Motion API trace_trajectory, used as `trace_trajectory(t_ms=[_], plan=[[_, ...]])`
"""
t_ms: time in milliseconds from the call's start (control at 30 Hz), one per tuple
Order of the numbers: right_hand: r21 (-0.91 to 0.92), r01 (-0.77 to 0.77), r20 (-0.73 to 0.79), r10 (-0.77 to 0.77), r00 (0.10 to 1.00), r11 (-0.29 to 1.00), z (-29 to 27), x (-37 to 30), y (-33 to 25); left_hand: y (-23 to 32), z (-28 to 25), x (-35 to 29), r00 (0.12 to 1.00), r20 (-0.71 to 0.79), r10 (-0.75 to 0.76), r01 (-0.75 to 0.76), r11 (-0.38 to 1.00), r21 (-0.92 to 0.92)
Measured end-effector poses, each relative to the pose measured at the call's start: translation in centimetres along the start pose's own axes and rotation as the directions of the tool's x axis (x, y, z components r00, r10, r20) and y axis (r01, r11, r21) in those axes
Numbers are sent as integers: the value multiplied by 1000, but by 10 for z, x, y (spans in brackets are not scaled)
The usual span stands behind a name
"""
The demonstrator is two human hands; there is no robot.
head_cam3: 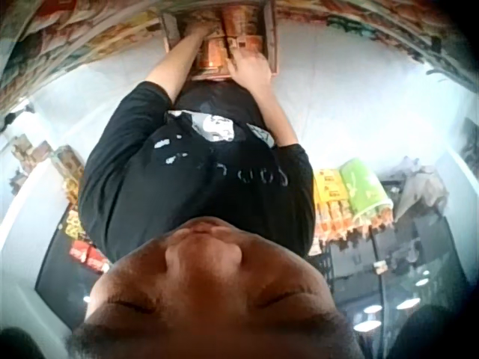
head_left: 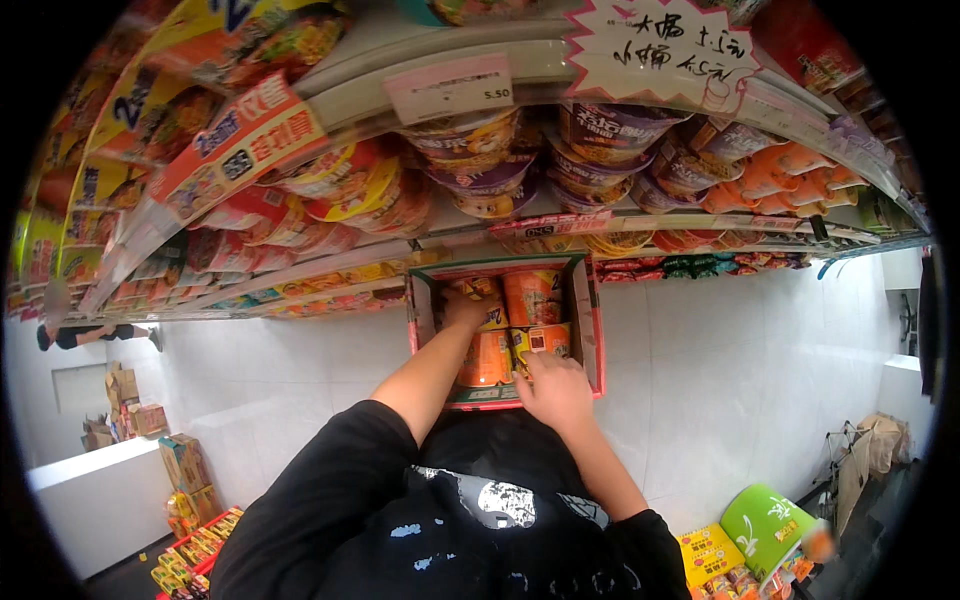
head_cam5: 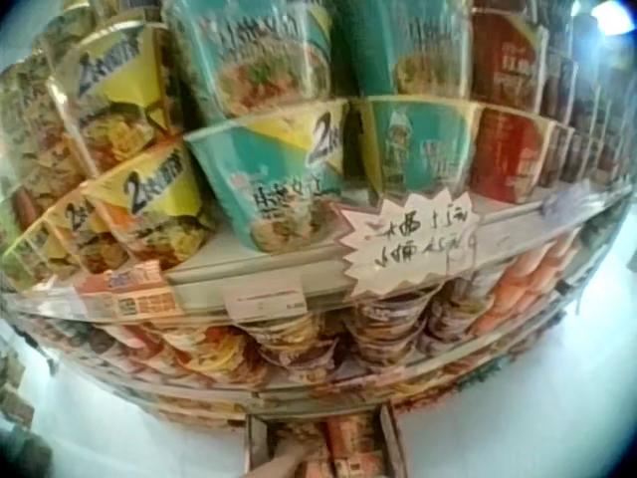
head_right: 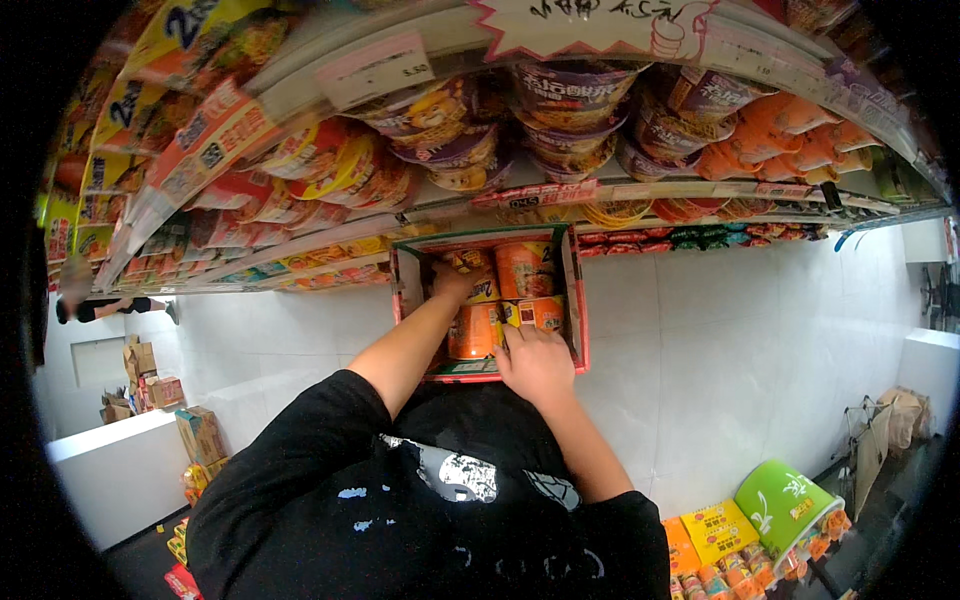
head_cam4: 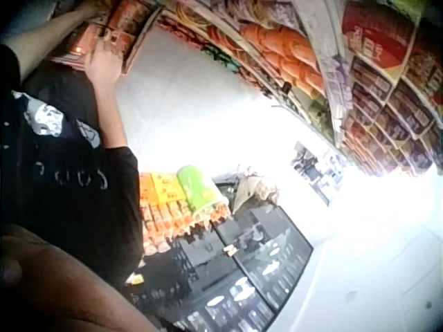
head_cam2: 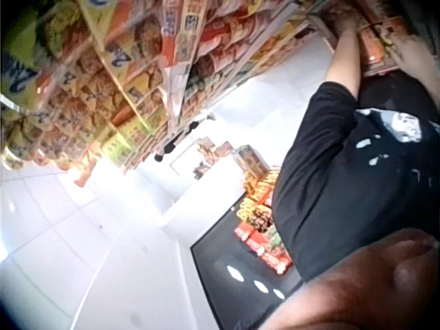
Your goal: The person restocks instant noodle cups on a supermarket shelf. They repeatedly take cups from a cardboard box held in their left hand and place them onto the shelf with their right hand, organizing them into neat stacks.
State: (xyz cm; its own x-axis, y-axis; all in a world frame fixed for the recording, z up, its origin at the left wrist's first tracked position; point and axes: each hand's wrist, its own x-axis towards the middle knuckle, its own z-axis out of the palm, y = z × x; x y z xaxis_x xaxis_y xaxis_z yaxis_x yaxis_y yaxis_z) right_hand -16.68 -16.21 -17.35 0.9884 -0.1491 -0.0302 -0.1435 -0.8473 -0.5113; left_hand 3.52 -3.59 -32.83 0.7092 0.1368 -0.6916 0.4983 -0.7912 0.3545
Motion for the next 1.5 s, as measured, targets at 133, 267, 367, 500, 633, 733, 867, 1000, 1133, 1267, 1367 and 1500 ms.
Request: trace_trajectory(t_ms=[133, 267, 367, 500, 633, 733, 867, 1000, 1133, 1267, 1367, 1500], plan=[[13, 18, -83, -17, 996, 1000, 2, -1, 0, 5, 16, 14, 997, -72, -9, 35, 925, 377], [-5, 6, -63, -6, 998, 1000, 2, 1, -1, -5, 17, 16, 996, -20, 81, -74, 966, 246], [-9, 17, -59, -17, 998, 1000, 2, 2, -2, -12, 5, 10, 971, 43, 237, -237, 972, 0], [-2, 40, -84, -40, 996, 999, 4, 4, 2, 5, -7, -24, 981, -30, 193, -191, 979, 64], [-7, 45, -50, -45, 998, 999, 3, 3, 0, 2, -13, -36, 980, -79, 184, -174, 978, 116], [-11, 49, -63, -50, 997, 999, 5, 2, 1, 7, -21, -44, 985, -58, 163, -158, 983, 91], [-16, 66, -97, -67, 993, 998, 7, 2, 2, 13, -36, -73, 960, -64, 271, -264, 960, 94], [3, 64, -57, -64, 996, 998, 0, 3, -3, 0, -38, -76, 881, -90, 465, -472, 877, -86], [123, 55, -142, -37, 989, 991, -3, 3, 2, 30, -91, -145, 871, 174, 459, -229, 694, -682], [507, -230, 101, 208, 973, 830, -13, 4, 1, 6, -118, -160, 802, 114, 587, -231, 480, -846], [818, -260, 204, 165, 965, 513, -13, 8, 7, -14, -125, -173, 714, 19, 700, -269, 299, -916], [902, -284, 263, -109, 959, -324, -23, 14, -21, -27, -127, -191, 509, -234, 828, -651, 193, -734]])
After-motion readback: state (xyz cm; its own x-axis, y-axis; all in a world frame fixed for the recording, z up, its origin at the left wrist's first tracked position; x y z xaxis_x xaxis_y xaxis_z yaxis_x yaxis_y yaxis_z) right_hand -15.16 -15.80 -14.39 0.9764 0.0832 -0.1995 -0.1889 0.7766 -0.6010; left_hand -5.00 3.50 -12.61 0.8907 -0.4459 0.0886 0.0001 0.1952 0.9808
